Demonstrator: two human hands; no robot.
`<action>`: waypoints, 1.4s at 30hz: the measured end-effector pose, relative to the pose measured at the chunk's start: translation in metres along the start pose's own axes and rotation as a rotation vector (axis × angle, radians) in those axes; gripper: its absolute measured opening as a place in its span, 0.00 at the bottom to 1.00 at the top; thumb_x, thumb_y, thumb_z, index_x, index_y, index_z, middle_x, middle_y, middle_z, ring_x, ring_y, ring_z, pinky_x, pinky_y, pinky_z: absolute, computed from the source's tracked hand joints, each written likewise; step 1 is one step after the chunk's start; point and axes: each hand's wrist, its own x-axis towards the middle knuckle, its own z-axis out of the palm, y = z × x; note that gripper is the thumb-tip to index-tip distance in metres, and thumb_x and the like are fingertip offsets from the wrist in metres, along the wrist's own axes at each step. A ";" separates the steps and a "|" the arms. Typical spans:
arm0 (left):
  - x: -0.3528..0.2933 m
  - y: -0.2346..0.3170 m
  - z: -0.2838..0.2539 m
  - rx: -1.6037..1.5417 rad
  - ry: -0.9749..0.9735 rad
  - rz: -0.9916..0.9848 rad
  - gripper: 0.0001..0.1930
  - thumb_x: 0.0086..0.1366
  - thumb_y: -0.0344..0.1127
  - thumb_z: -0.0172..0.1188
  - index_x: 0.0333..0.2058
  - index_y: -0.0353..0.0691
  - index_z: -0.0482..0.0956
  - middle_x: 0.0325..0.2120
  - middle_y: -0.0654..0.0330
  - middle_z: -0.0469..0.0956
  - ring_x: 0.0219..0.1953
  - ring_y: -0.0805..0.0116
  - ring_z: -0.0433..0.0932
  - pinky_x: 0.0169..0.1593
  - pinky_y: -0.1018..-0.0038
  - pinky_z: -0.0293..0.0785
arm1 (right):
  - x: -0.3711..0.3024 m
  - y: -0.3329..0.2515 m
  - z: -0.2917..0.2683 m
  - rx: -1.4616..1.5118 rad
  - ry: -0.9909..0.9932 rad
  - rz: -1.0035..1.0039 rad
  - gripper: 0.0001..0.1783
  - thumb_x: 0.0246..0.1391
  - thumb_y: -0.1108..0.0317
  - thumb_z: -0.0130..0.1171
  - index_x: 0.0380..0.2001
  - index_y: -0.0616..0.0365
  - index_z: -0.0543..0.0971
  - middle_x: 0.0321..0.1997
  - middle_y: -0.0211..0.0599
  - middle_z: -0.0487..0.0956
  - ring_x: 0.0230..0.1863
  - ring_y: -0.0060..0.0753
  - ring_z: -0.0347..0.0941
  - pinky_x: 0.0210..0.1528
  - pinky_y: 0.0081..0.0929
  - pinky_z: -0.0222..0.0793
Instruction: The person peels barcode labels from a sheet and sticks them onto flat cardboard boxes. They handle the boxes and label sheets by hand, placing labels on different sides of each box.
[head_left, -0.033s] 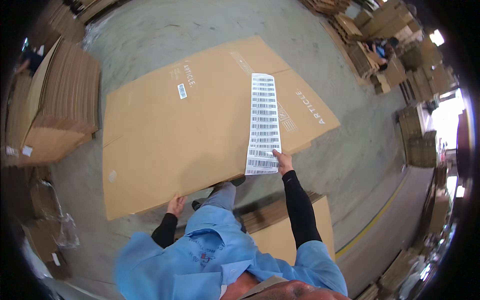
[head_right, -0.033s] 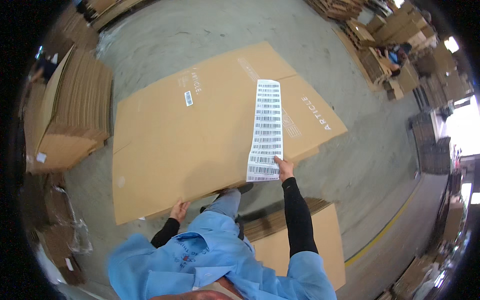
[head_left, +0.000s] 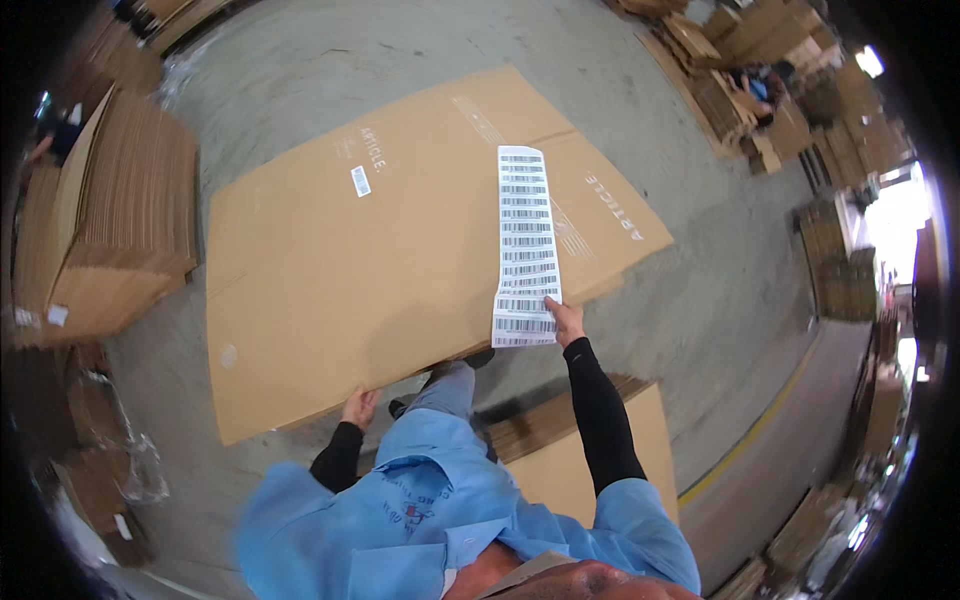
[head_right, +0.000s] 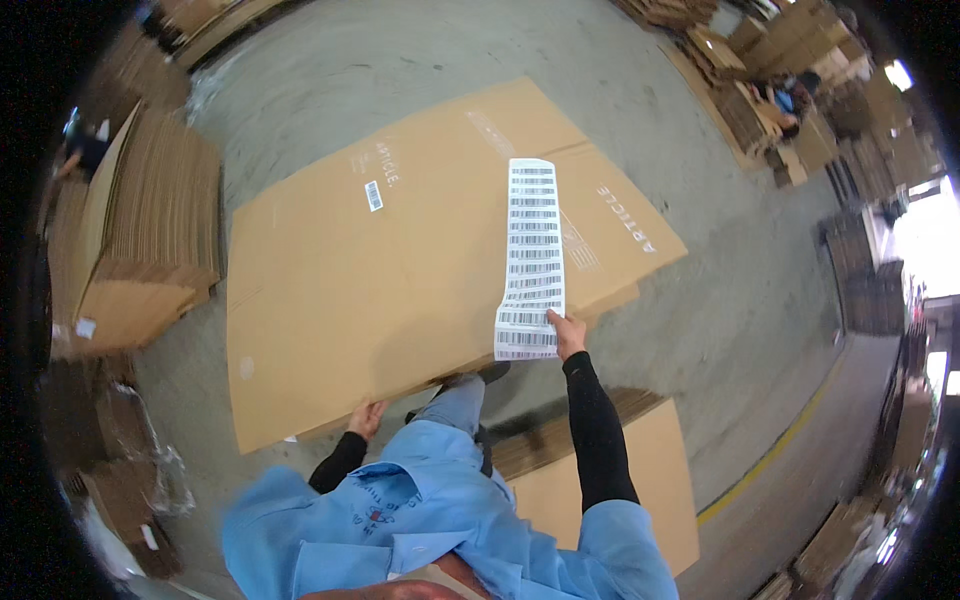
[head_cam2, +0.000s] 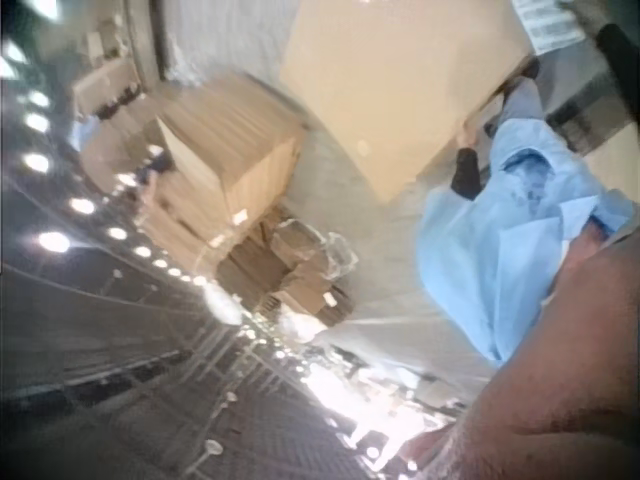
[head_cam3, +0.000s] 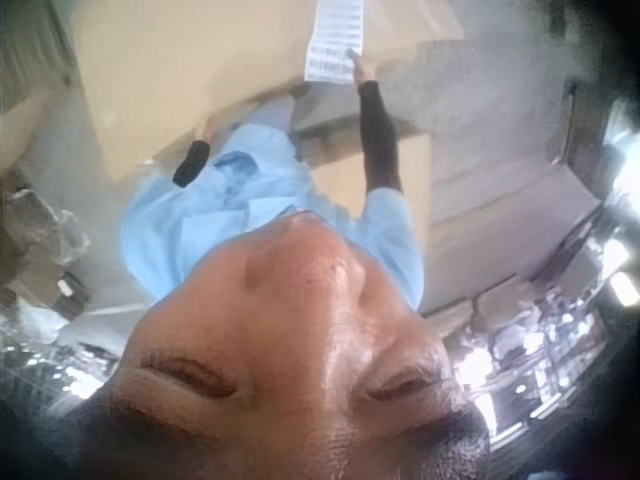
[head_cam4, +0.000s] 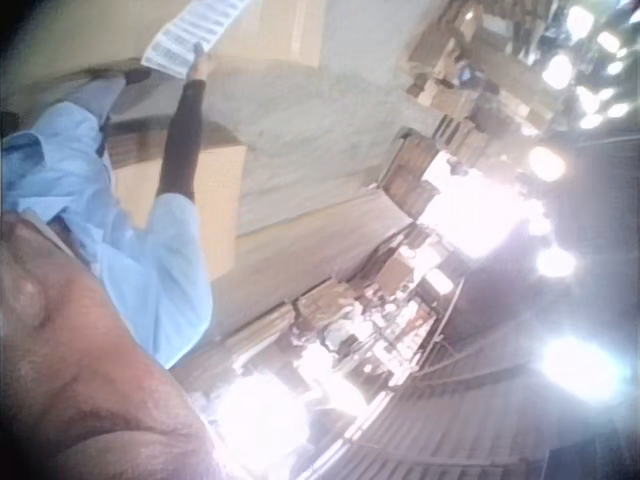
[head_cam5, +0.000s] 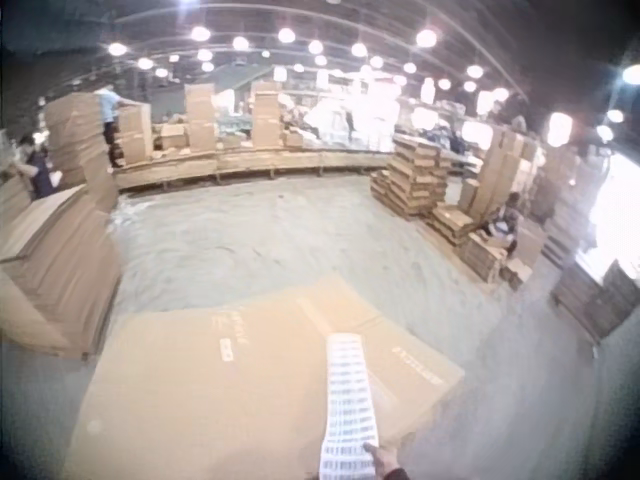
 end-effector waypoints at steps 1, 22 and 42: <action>0.014 -0.008 0.011 0.078 0.121 -0.060 0.20 0.75 0.39 0.51 0.60 0.37 0.68 0.61 0.53 0.70 0.64 0.55 0.68 0.65 0.54 0.69 | -0.004 0.010 -0.005 -0.042 -0.059 -0.053 0.13 0.56 0.73 0.66 0.42 0.73 0.83 0.39 0.40 0.85 0.37 0.30 0.80 0.38 0.31 0.76; 0.042 -0.190 0.315 1.573 -0.805 -1.580 0.33 0.72 0.58 0.52 0.62 0.35 0.68 0.54 0.49 0.77 0.52 0.57 0.81 0.57 0.61 0.78 | -0.313 0.141 0.008 0.446 0.499 -0.307 0.15 0.57 0.63 0.63 0.39 0.67 0.81 0.35 0.41 0.84 0.35 0.26 0.77 0.40 0.31 0.72; -0.091 -0.384 0.535 1.715 -1.689 -1.488 0.18 0.75 0.36 0.50 0.58 0.34 0.71 0.53 0.53 0.79 0.55 0.60 0.79 0.59 0.64 0.76 | -0.259 0.178 0.125 0.032 1.124 -0.005 0.21 0.43 0.58 0.62 0.39 0.60 0.84 0.33 0.58 0.82 0.37 0.58 0.80 0.44 0.48 0.76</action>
